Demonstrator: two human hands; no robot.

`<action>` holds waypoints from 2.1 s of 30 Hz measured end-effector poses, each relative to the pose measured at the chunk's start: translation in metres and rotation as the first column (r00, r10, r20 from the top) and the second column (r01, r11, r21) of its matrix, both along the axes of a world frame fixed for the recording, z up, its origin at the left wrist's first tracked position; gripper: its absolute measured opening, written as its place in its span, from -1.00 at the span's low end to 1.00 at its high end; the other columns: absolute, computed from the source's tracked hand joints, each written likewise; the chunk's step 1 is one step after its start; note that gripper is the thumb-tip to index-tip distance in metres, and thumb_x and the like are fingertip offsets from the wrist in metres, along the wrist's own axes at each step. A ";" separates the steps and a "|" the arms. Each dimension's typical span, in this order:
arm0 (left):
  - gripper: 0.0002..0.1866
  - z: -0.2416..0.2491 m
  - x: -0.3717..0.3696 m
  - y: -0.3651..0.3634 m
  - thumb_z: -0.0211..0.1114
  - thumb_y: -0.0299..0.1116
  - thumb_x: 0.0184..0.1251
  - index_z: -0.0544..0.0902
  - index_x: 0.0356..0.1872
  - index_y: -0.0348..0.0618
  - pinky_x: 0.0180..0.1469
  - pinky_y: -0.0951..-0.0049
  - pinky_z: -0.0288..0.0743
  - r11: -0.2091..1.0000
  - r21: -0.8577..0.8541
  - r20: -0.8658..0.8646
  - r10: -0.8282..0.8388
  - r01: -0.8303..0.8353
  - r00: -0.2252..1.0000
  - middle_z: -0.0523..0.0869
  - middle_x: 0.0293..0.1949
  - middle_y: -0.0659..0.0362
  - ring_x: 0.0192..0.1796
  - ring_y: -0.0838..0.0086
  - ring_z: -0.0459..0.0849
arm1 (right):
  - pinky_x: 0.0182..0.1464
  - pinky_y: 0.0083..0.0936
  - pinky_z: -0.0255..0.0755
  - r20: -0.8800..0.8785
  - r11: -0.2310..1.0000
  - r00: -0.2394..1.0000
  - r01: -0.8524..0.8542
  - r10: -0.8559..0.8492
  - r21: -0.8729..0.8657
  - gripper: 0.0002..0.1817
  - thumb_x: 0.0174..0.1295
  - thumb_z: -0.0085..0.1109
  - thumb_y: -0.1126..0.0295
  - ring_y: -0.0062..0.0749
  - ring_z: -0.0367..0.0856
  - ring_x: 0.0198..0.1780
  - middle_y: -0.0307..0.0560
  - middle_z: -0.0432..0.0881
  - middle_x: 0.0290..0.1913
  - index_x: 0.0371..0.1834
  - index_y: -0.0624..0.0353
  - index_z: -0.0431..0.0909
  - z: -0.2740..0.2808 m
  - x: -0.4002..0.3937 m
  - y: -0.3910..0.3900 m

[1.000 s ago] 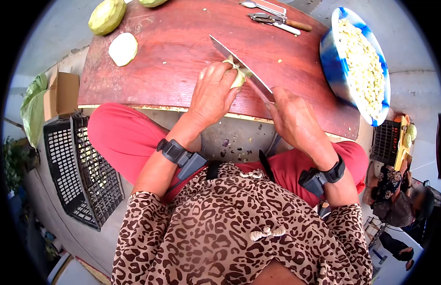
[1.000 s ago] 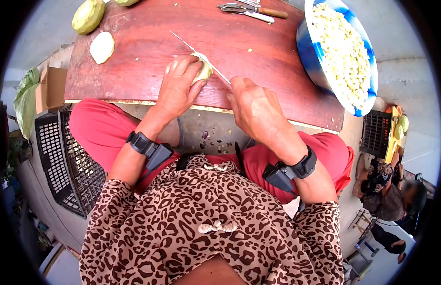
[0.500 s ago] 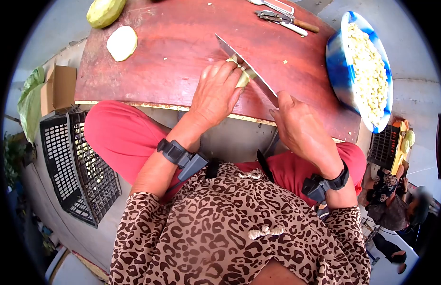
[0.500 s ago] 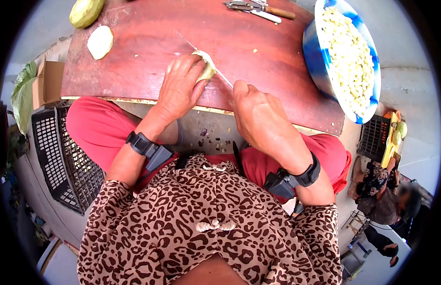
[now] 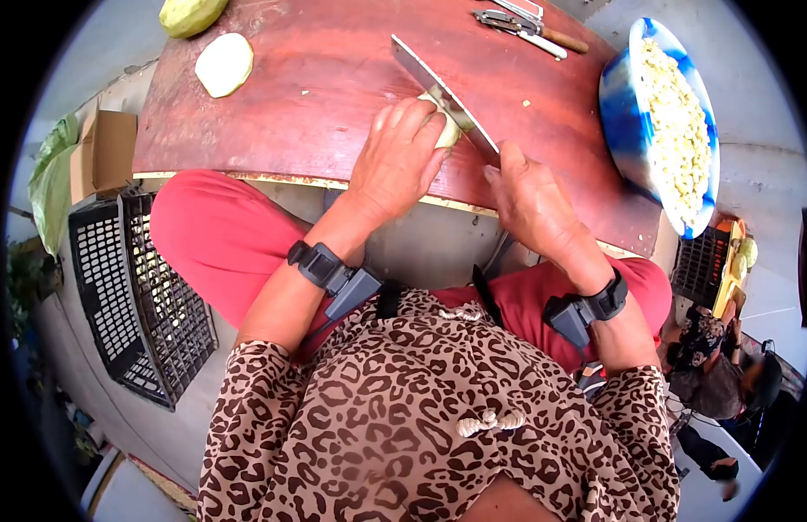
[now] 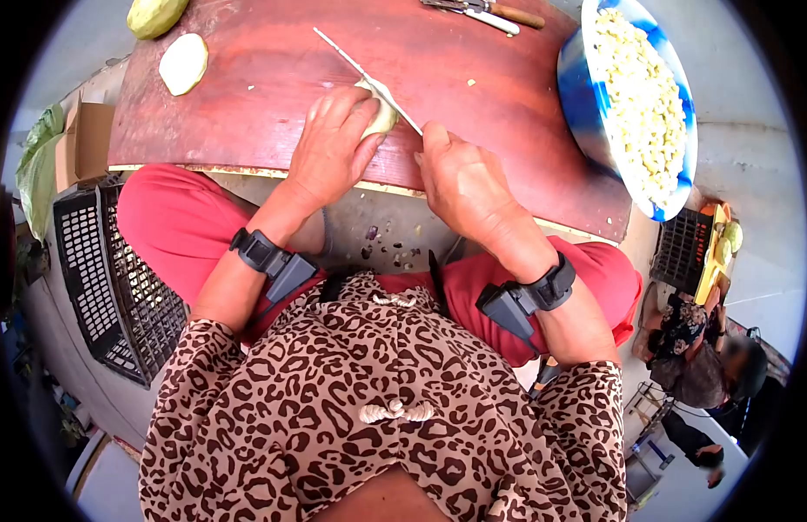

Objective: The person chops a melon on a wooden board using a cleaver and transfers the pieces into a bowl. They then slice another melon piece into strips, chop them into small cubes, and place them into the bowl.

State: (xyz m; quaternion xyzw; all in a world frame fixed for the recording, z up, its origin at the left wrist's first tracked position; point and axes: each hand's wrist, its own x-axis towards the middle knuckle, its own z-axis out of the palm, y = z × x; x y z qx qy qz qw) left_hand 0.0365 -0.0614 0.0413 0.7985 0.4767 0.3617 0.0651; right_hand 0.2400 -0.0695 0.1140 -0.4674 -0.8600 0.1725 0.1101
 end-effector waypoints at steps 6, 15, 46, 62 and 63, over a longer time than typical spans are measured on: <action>-0.57 -0.001 -0.001 0.000 0.39 -0.41 0.13 0.54 0.04 -0.29 0.22 0.11 0.35 1.000 0.026 0.029 0.000 0.000 1.000 0.53 0.07 -0.03 0.15 0.04 0.50 | -0.35 0.03 0.45 0.041 0.995 0.997 0.068 -0.065 -0.069 -0.81 0.33 0.10 0.44 0.32 0.60 -0.36 0.31 0.60 -0.41 -0.31 0.28 0.29 0.030 -0.001 -0.007; -0.58 0.002 0.000 -0.001 0.39 -0.43 0.12 0.54 0.03 -0.30 0.21 0.09 0.35 1.000 0.021 0.026 0.002 -0.003 1.000 0.55 0.04 -0.03 0.14 0.05 0.50 | -0.38 0.07 0.34 0.072 0.995 0.997 0.021 -0.013 -0.102 -0.79 0.29 0.14 0.48 0.38 0.53 -0.37 0.40 0.51 -0.52 -0.27 0.34 0.29 0.044 0.003 -0.013; -0.58 -0.002 -0.004 -0.006 0.39 -0.46 0.08 0.55 0.01 -0.31 0.19 0.10 0.37 0.999 0.050 0.016 -0.007 0.006 1.000 0.55 0.04 -0.05 0.12 0.04 0.51 | -0.36 0.08 0.36 0.092 0.992 0.996 -0.001 0.013 -0.125 -0.80 0.28 0.11 0.50 0.37 0.54 -0.36 0.41 0.52 -0.50 -0.29 0.35 0.27 0.037 -0.001 -0.012; -0.56 -0.004 -0.007 -0.011 0.39 -0.52 0.06 0.54 0.03 -0.35 0.20 0.11 0.39 0.997 0.072 0.047 -0.002 -0.002 0.999 0.54 0.05 -0.07 0.13 0.00 0.50 | -0.26 0.06 0.49 0.011 0.994 0.999 0.040 -0.039 -0.101 -0.81 0.29 0.08 0.44 0.33 0.61 -0.30 0.39 0.61 -0.42 -0.25 0.36 0.33 0.015 -0.006 -0.005; -0.56 -0.004 -0.007 -0.011 0.39 -0.53 0.06 0.54 0.02 -0.34 0.20 0.11 0.39 0.997 0.074 0.046 0.015 -0.018 0.999 0.54 0.04 -0.07 0.13 0.00 0.50 | -0.27 0.06 0.48 0.008 0.995 0.999 0.035 -0.034 -0.093 -0.82 0.29 0.08 0.45 0.34 0.61 -0.30 0.39 0.61 -0.43 -0.25 0.36 0.33 0.017 -0.005 -0.006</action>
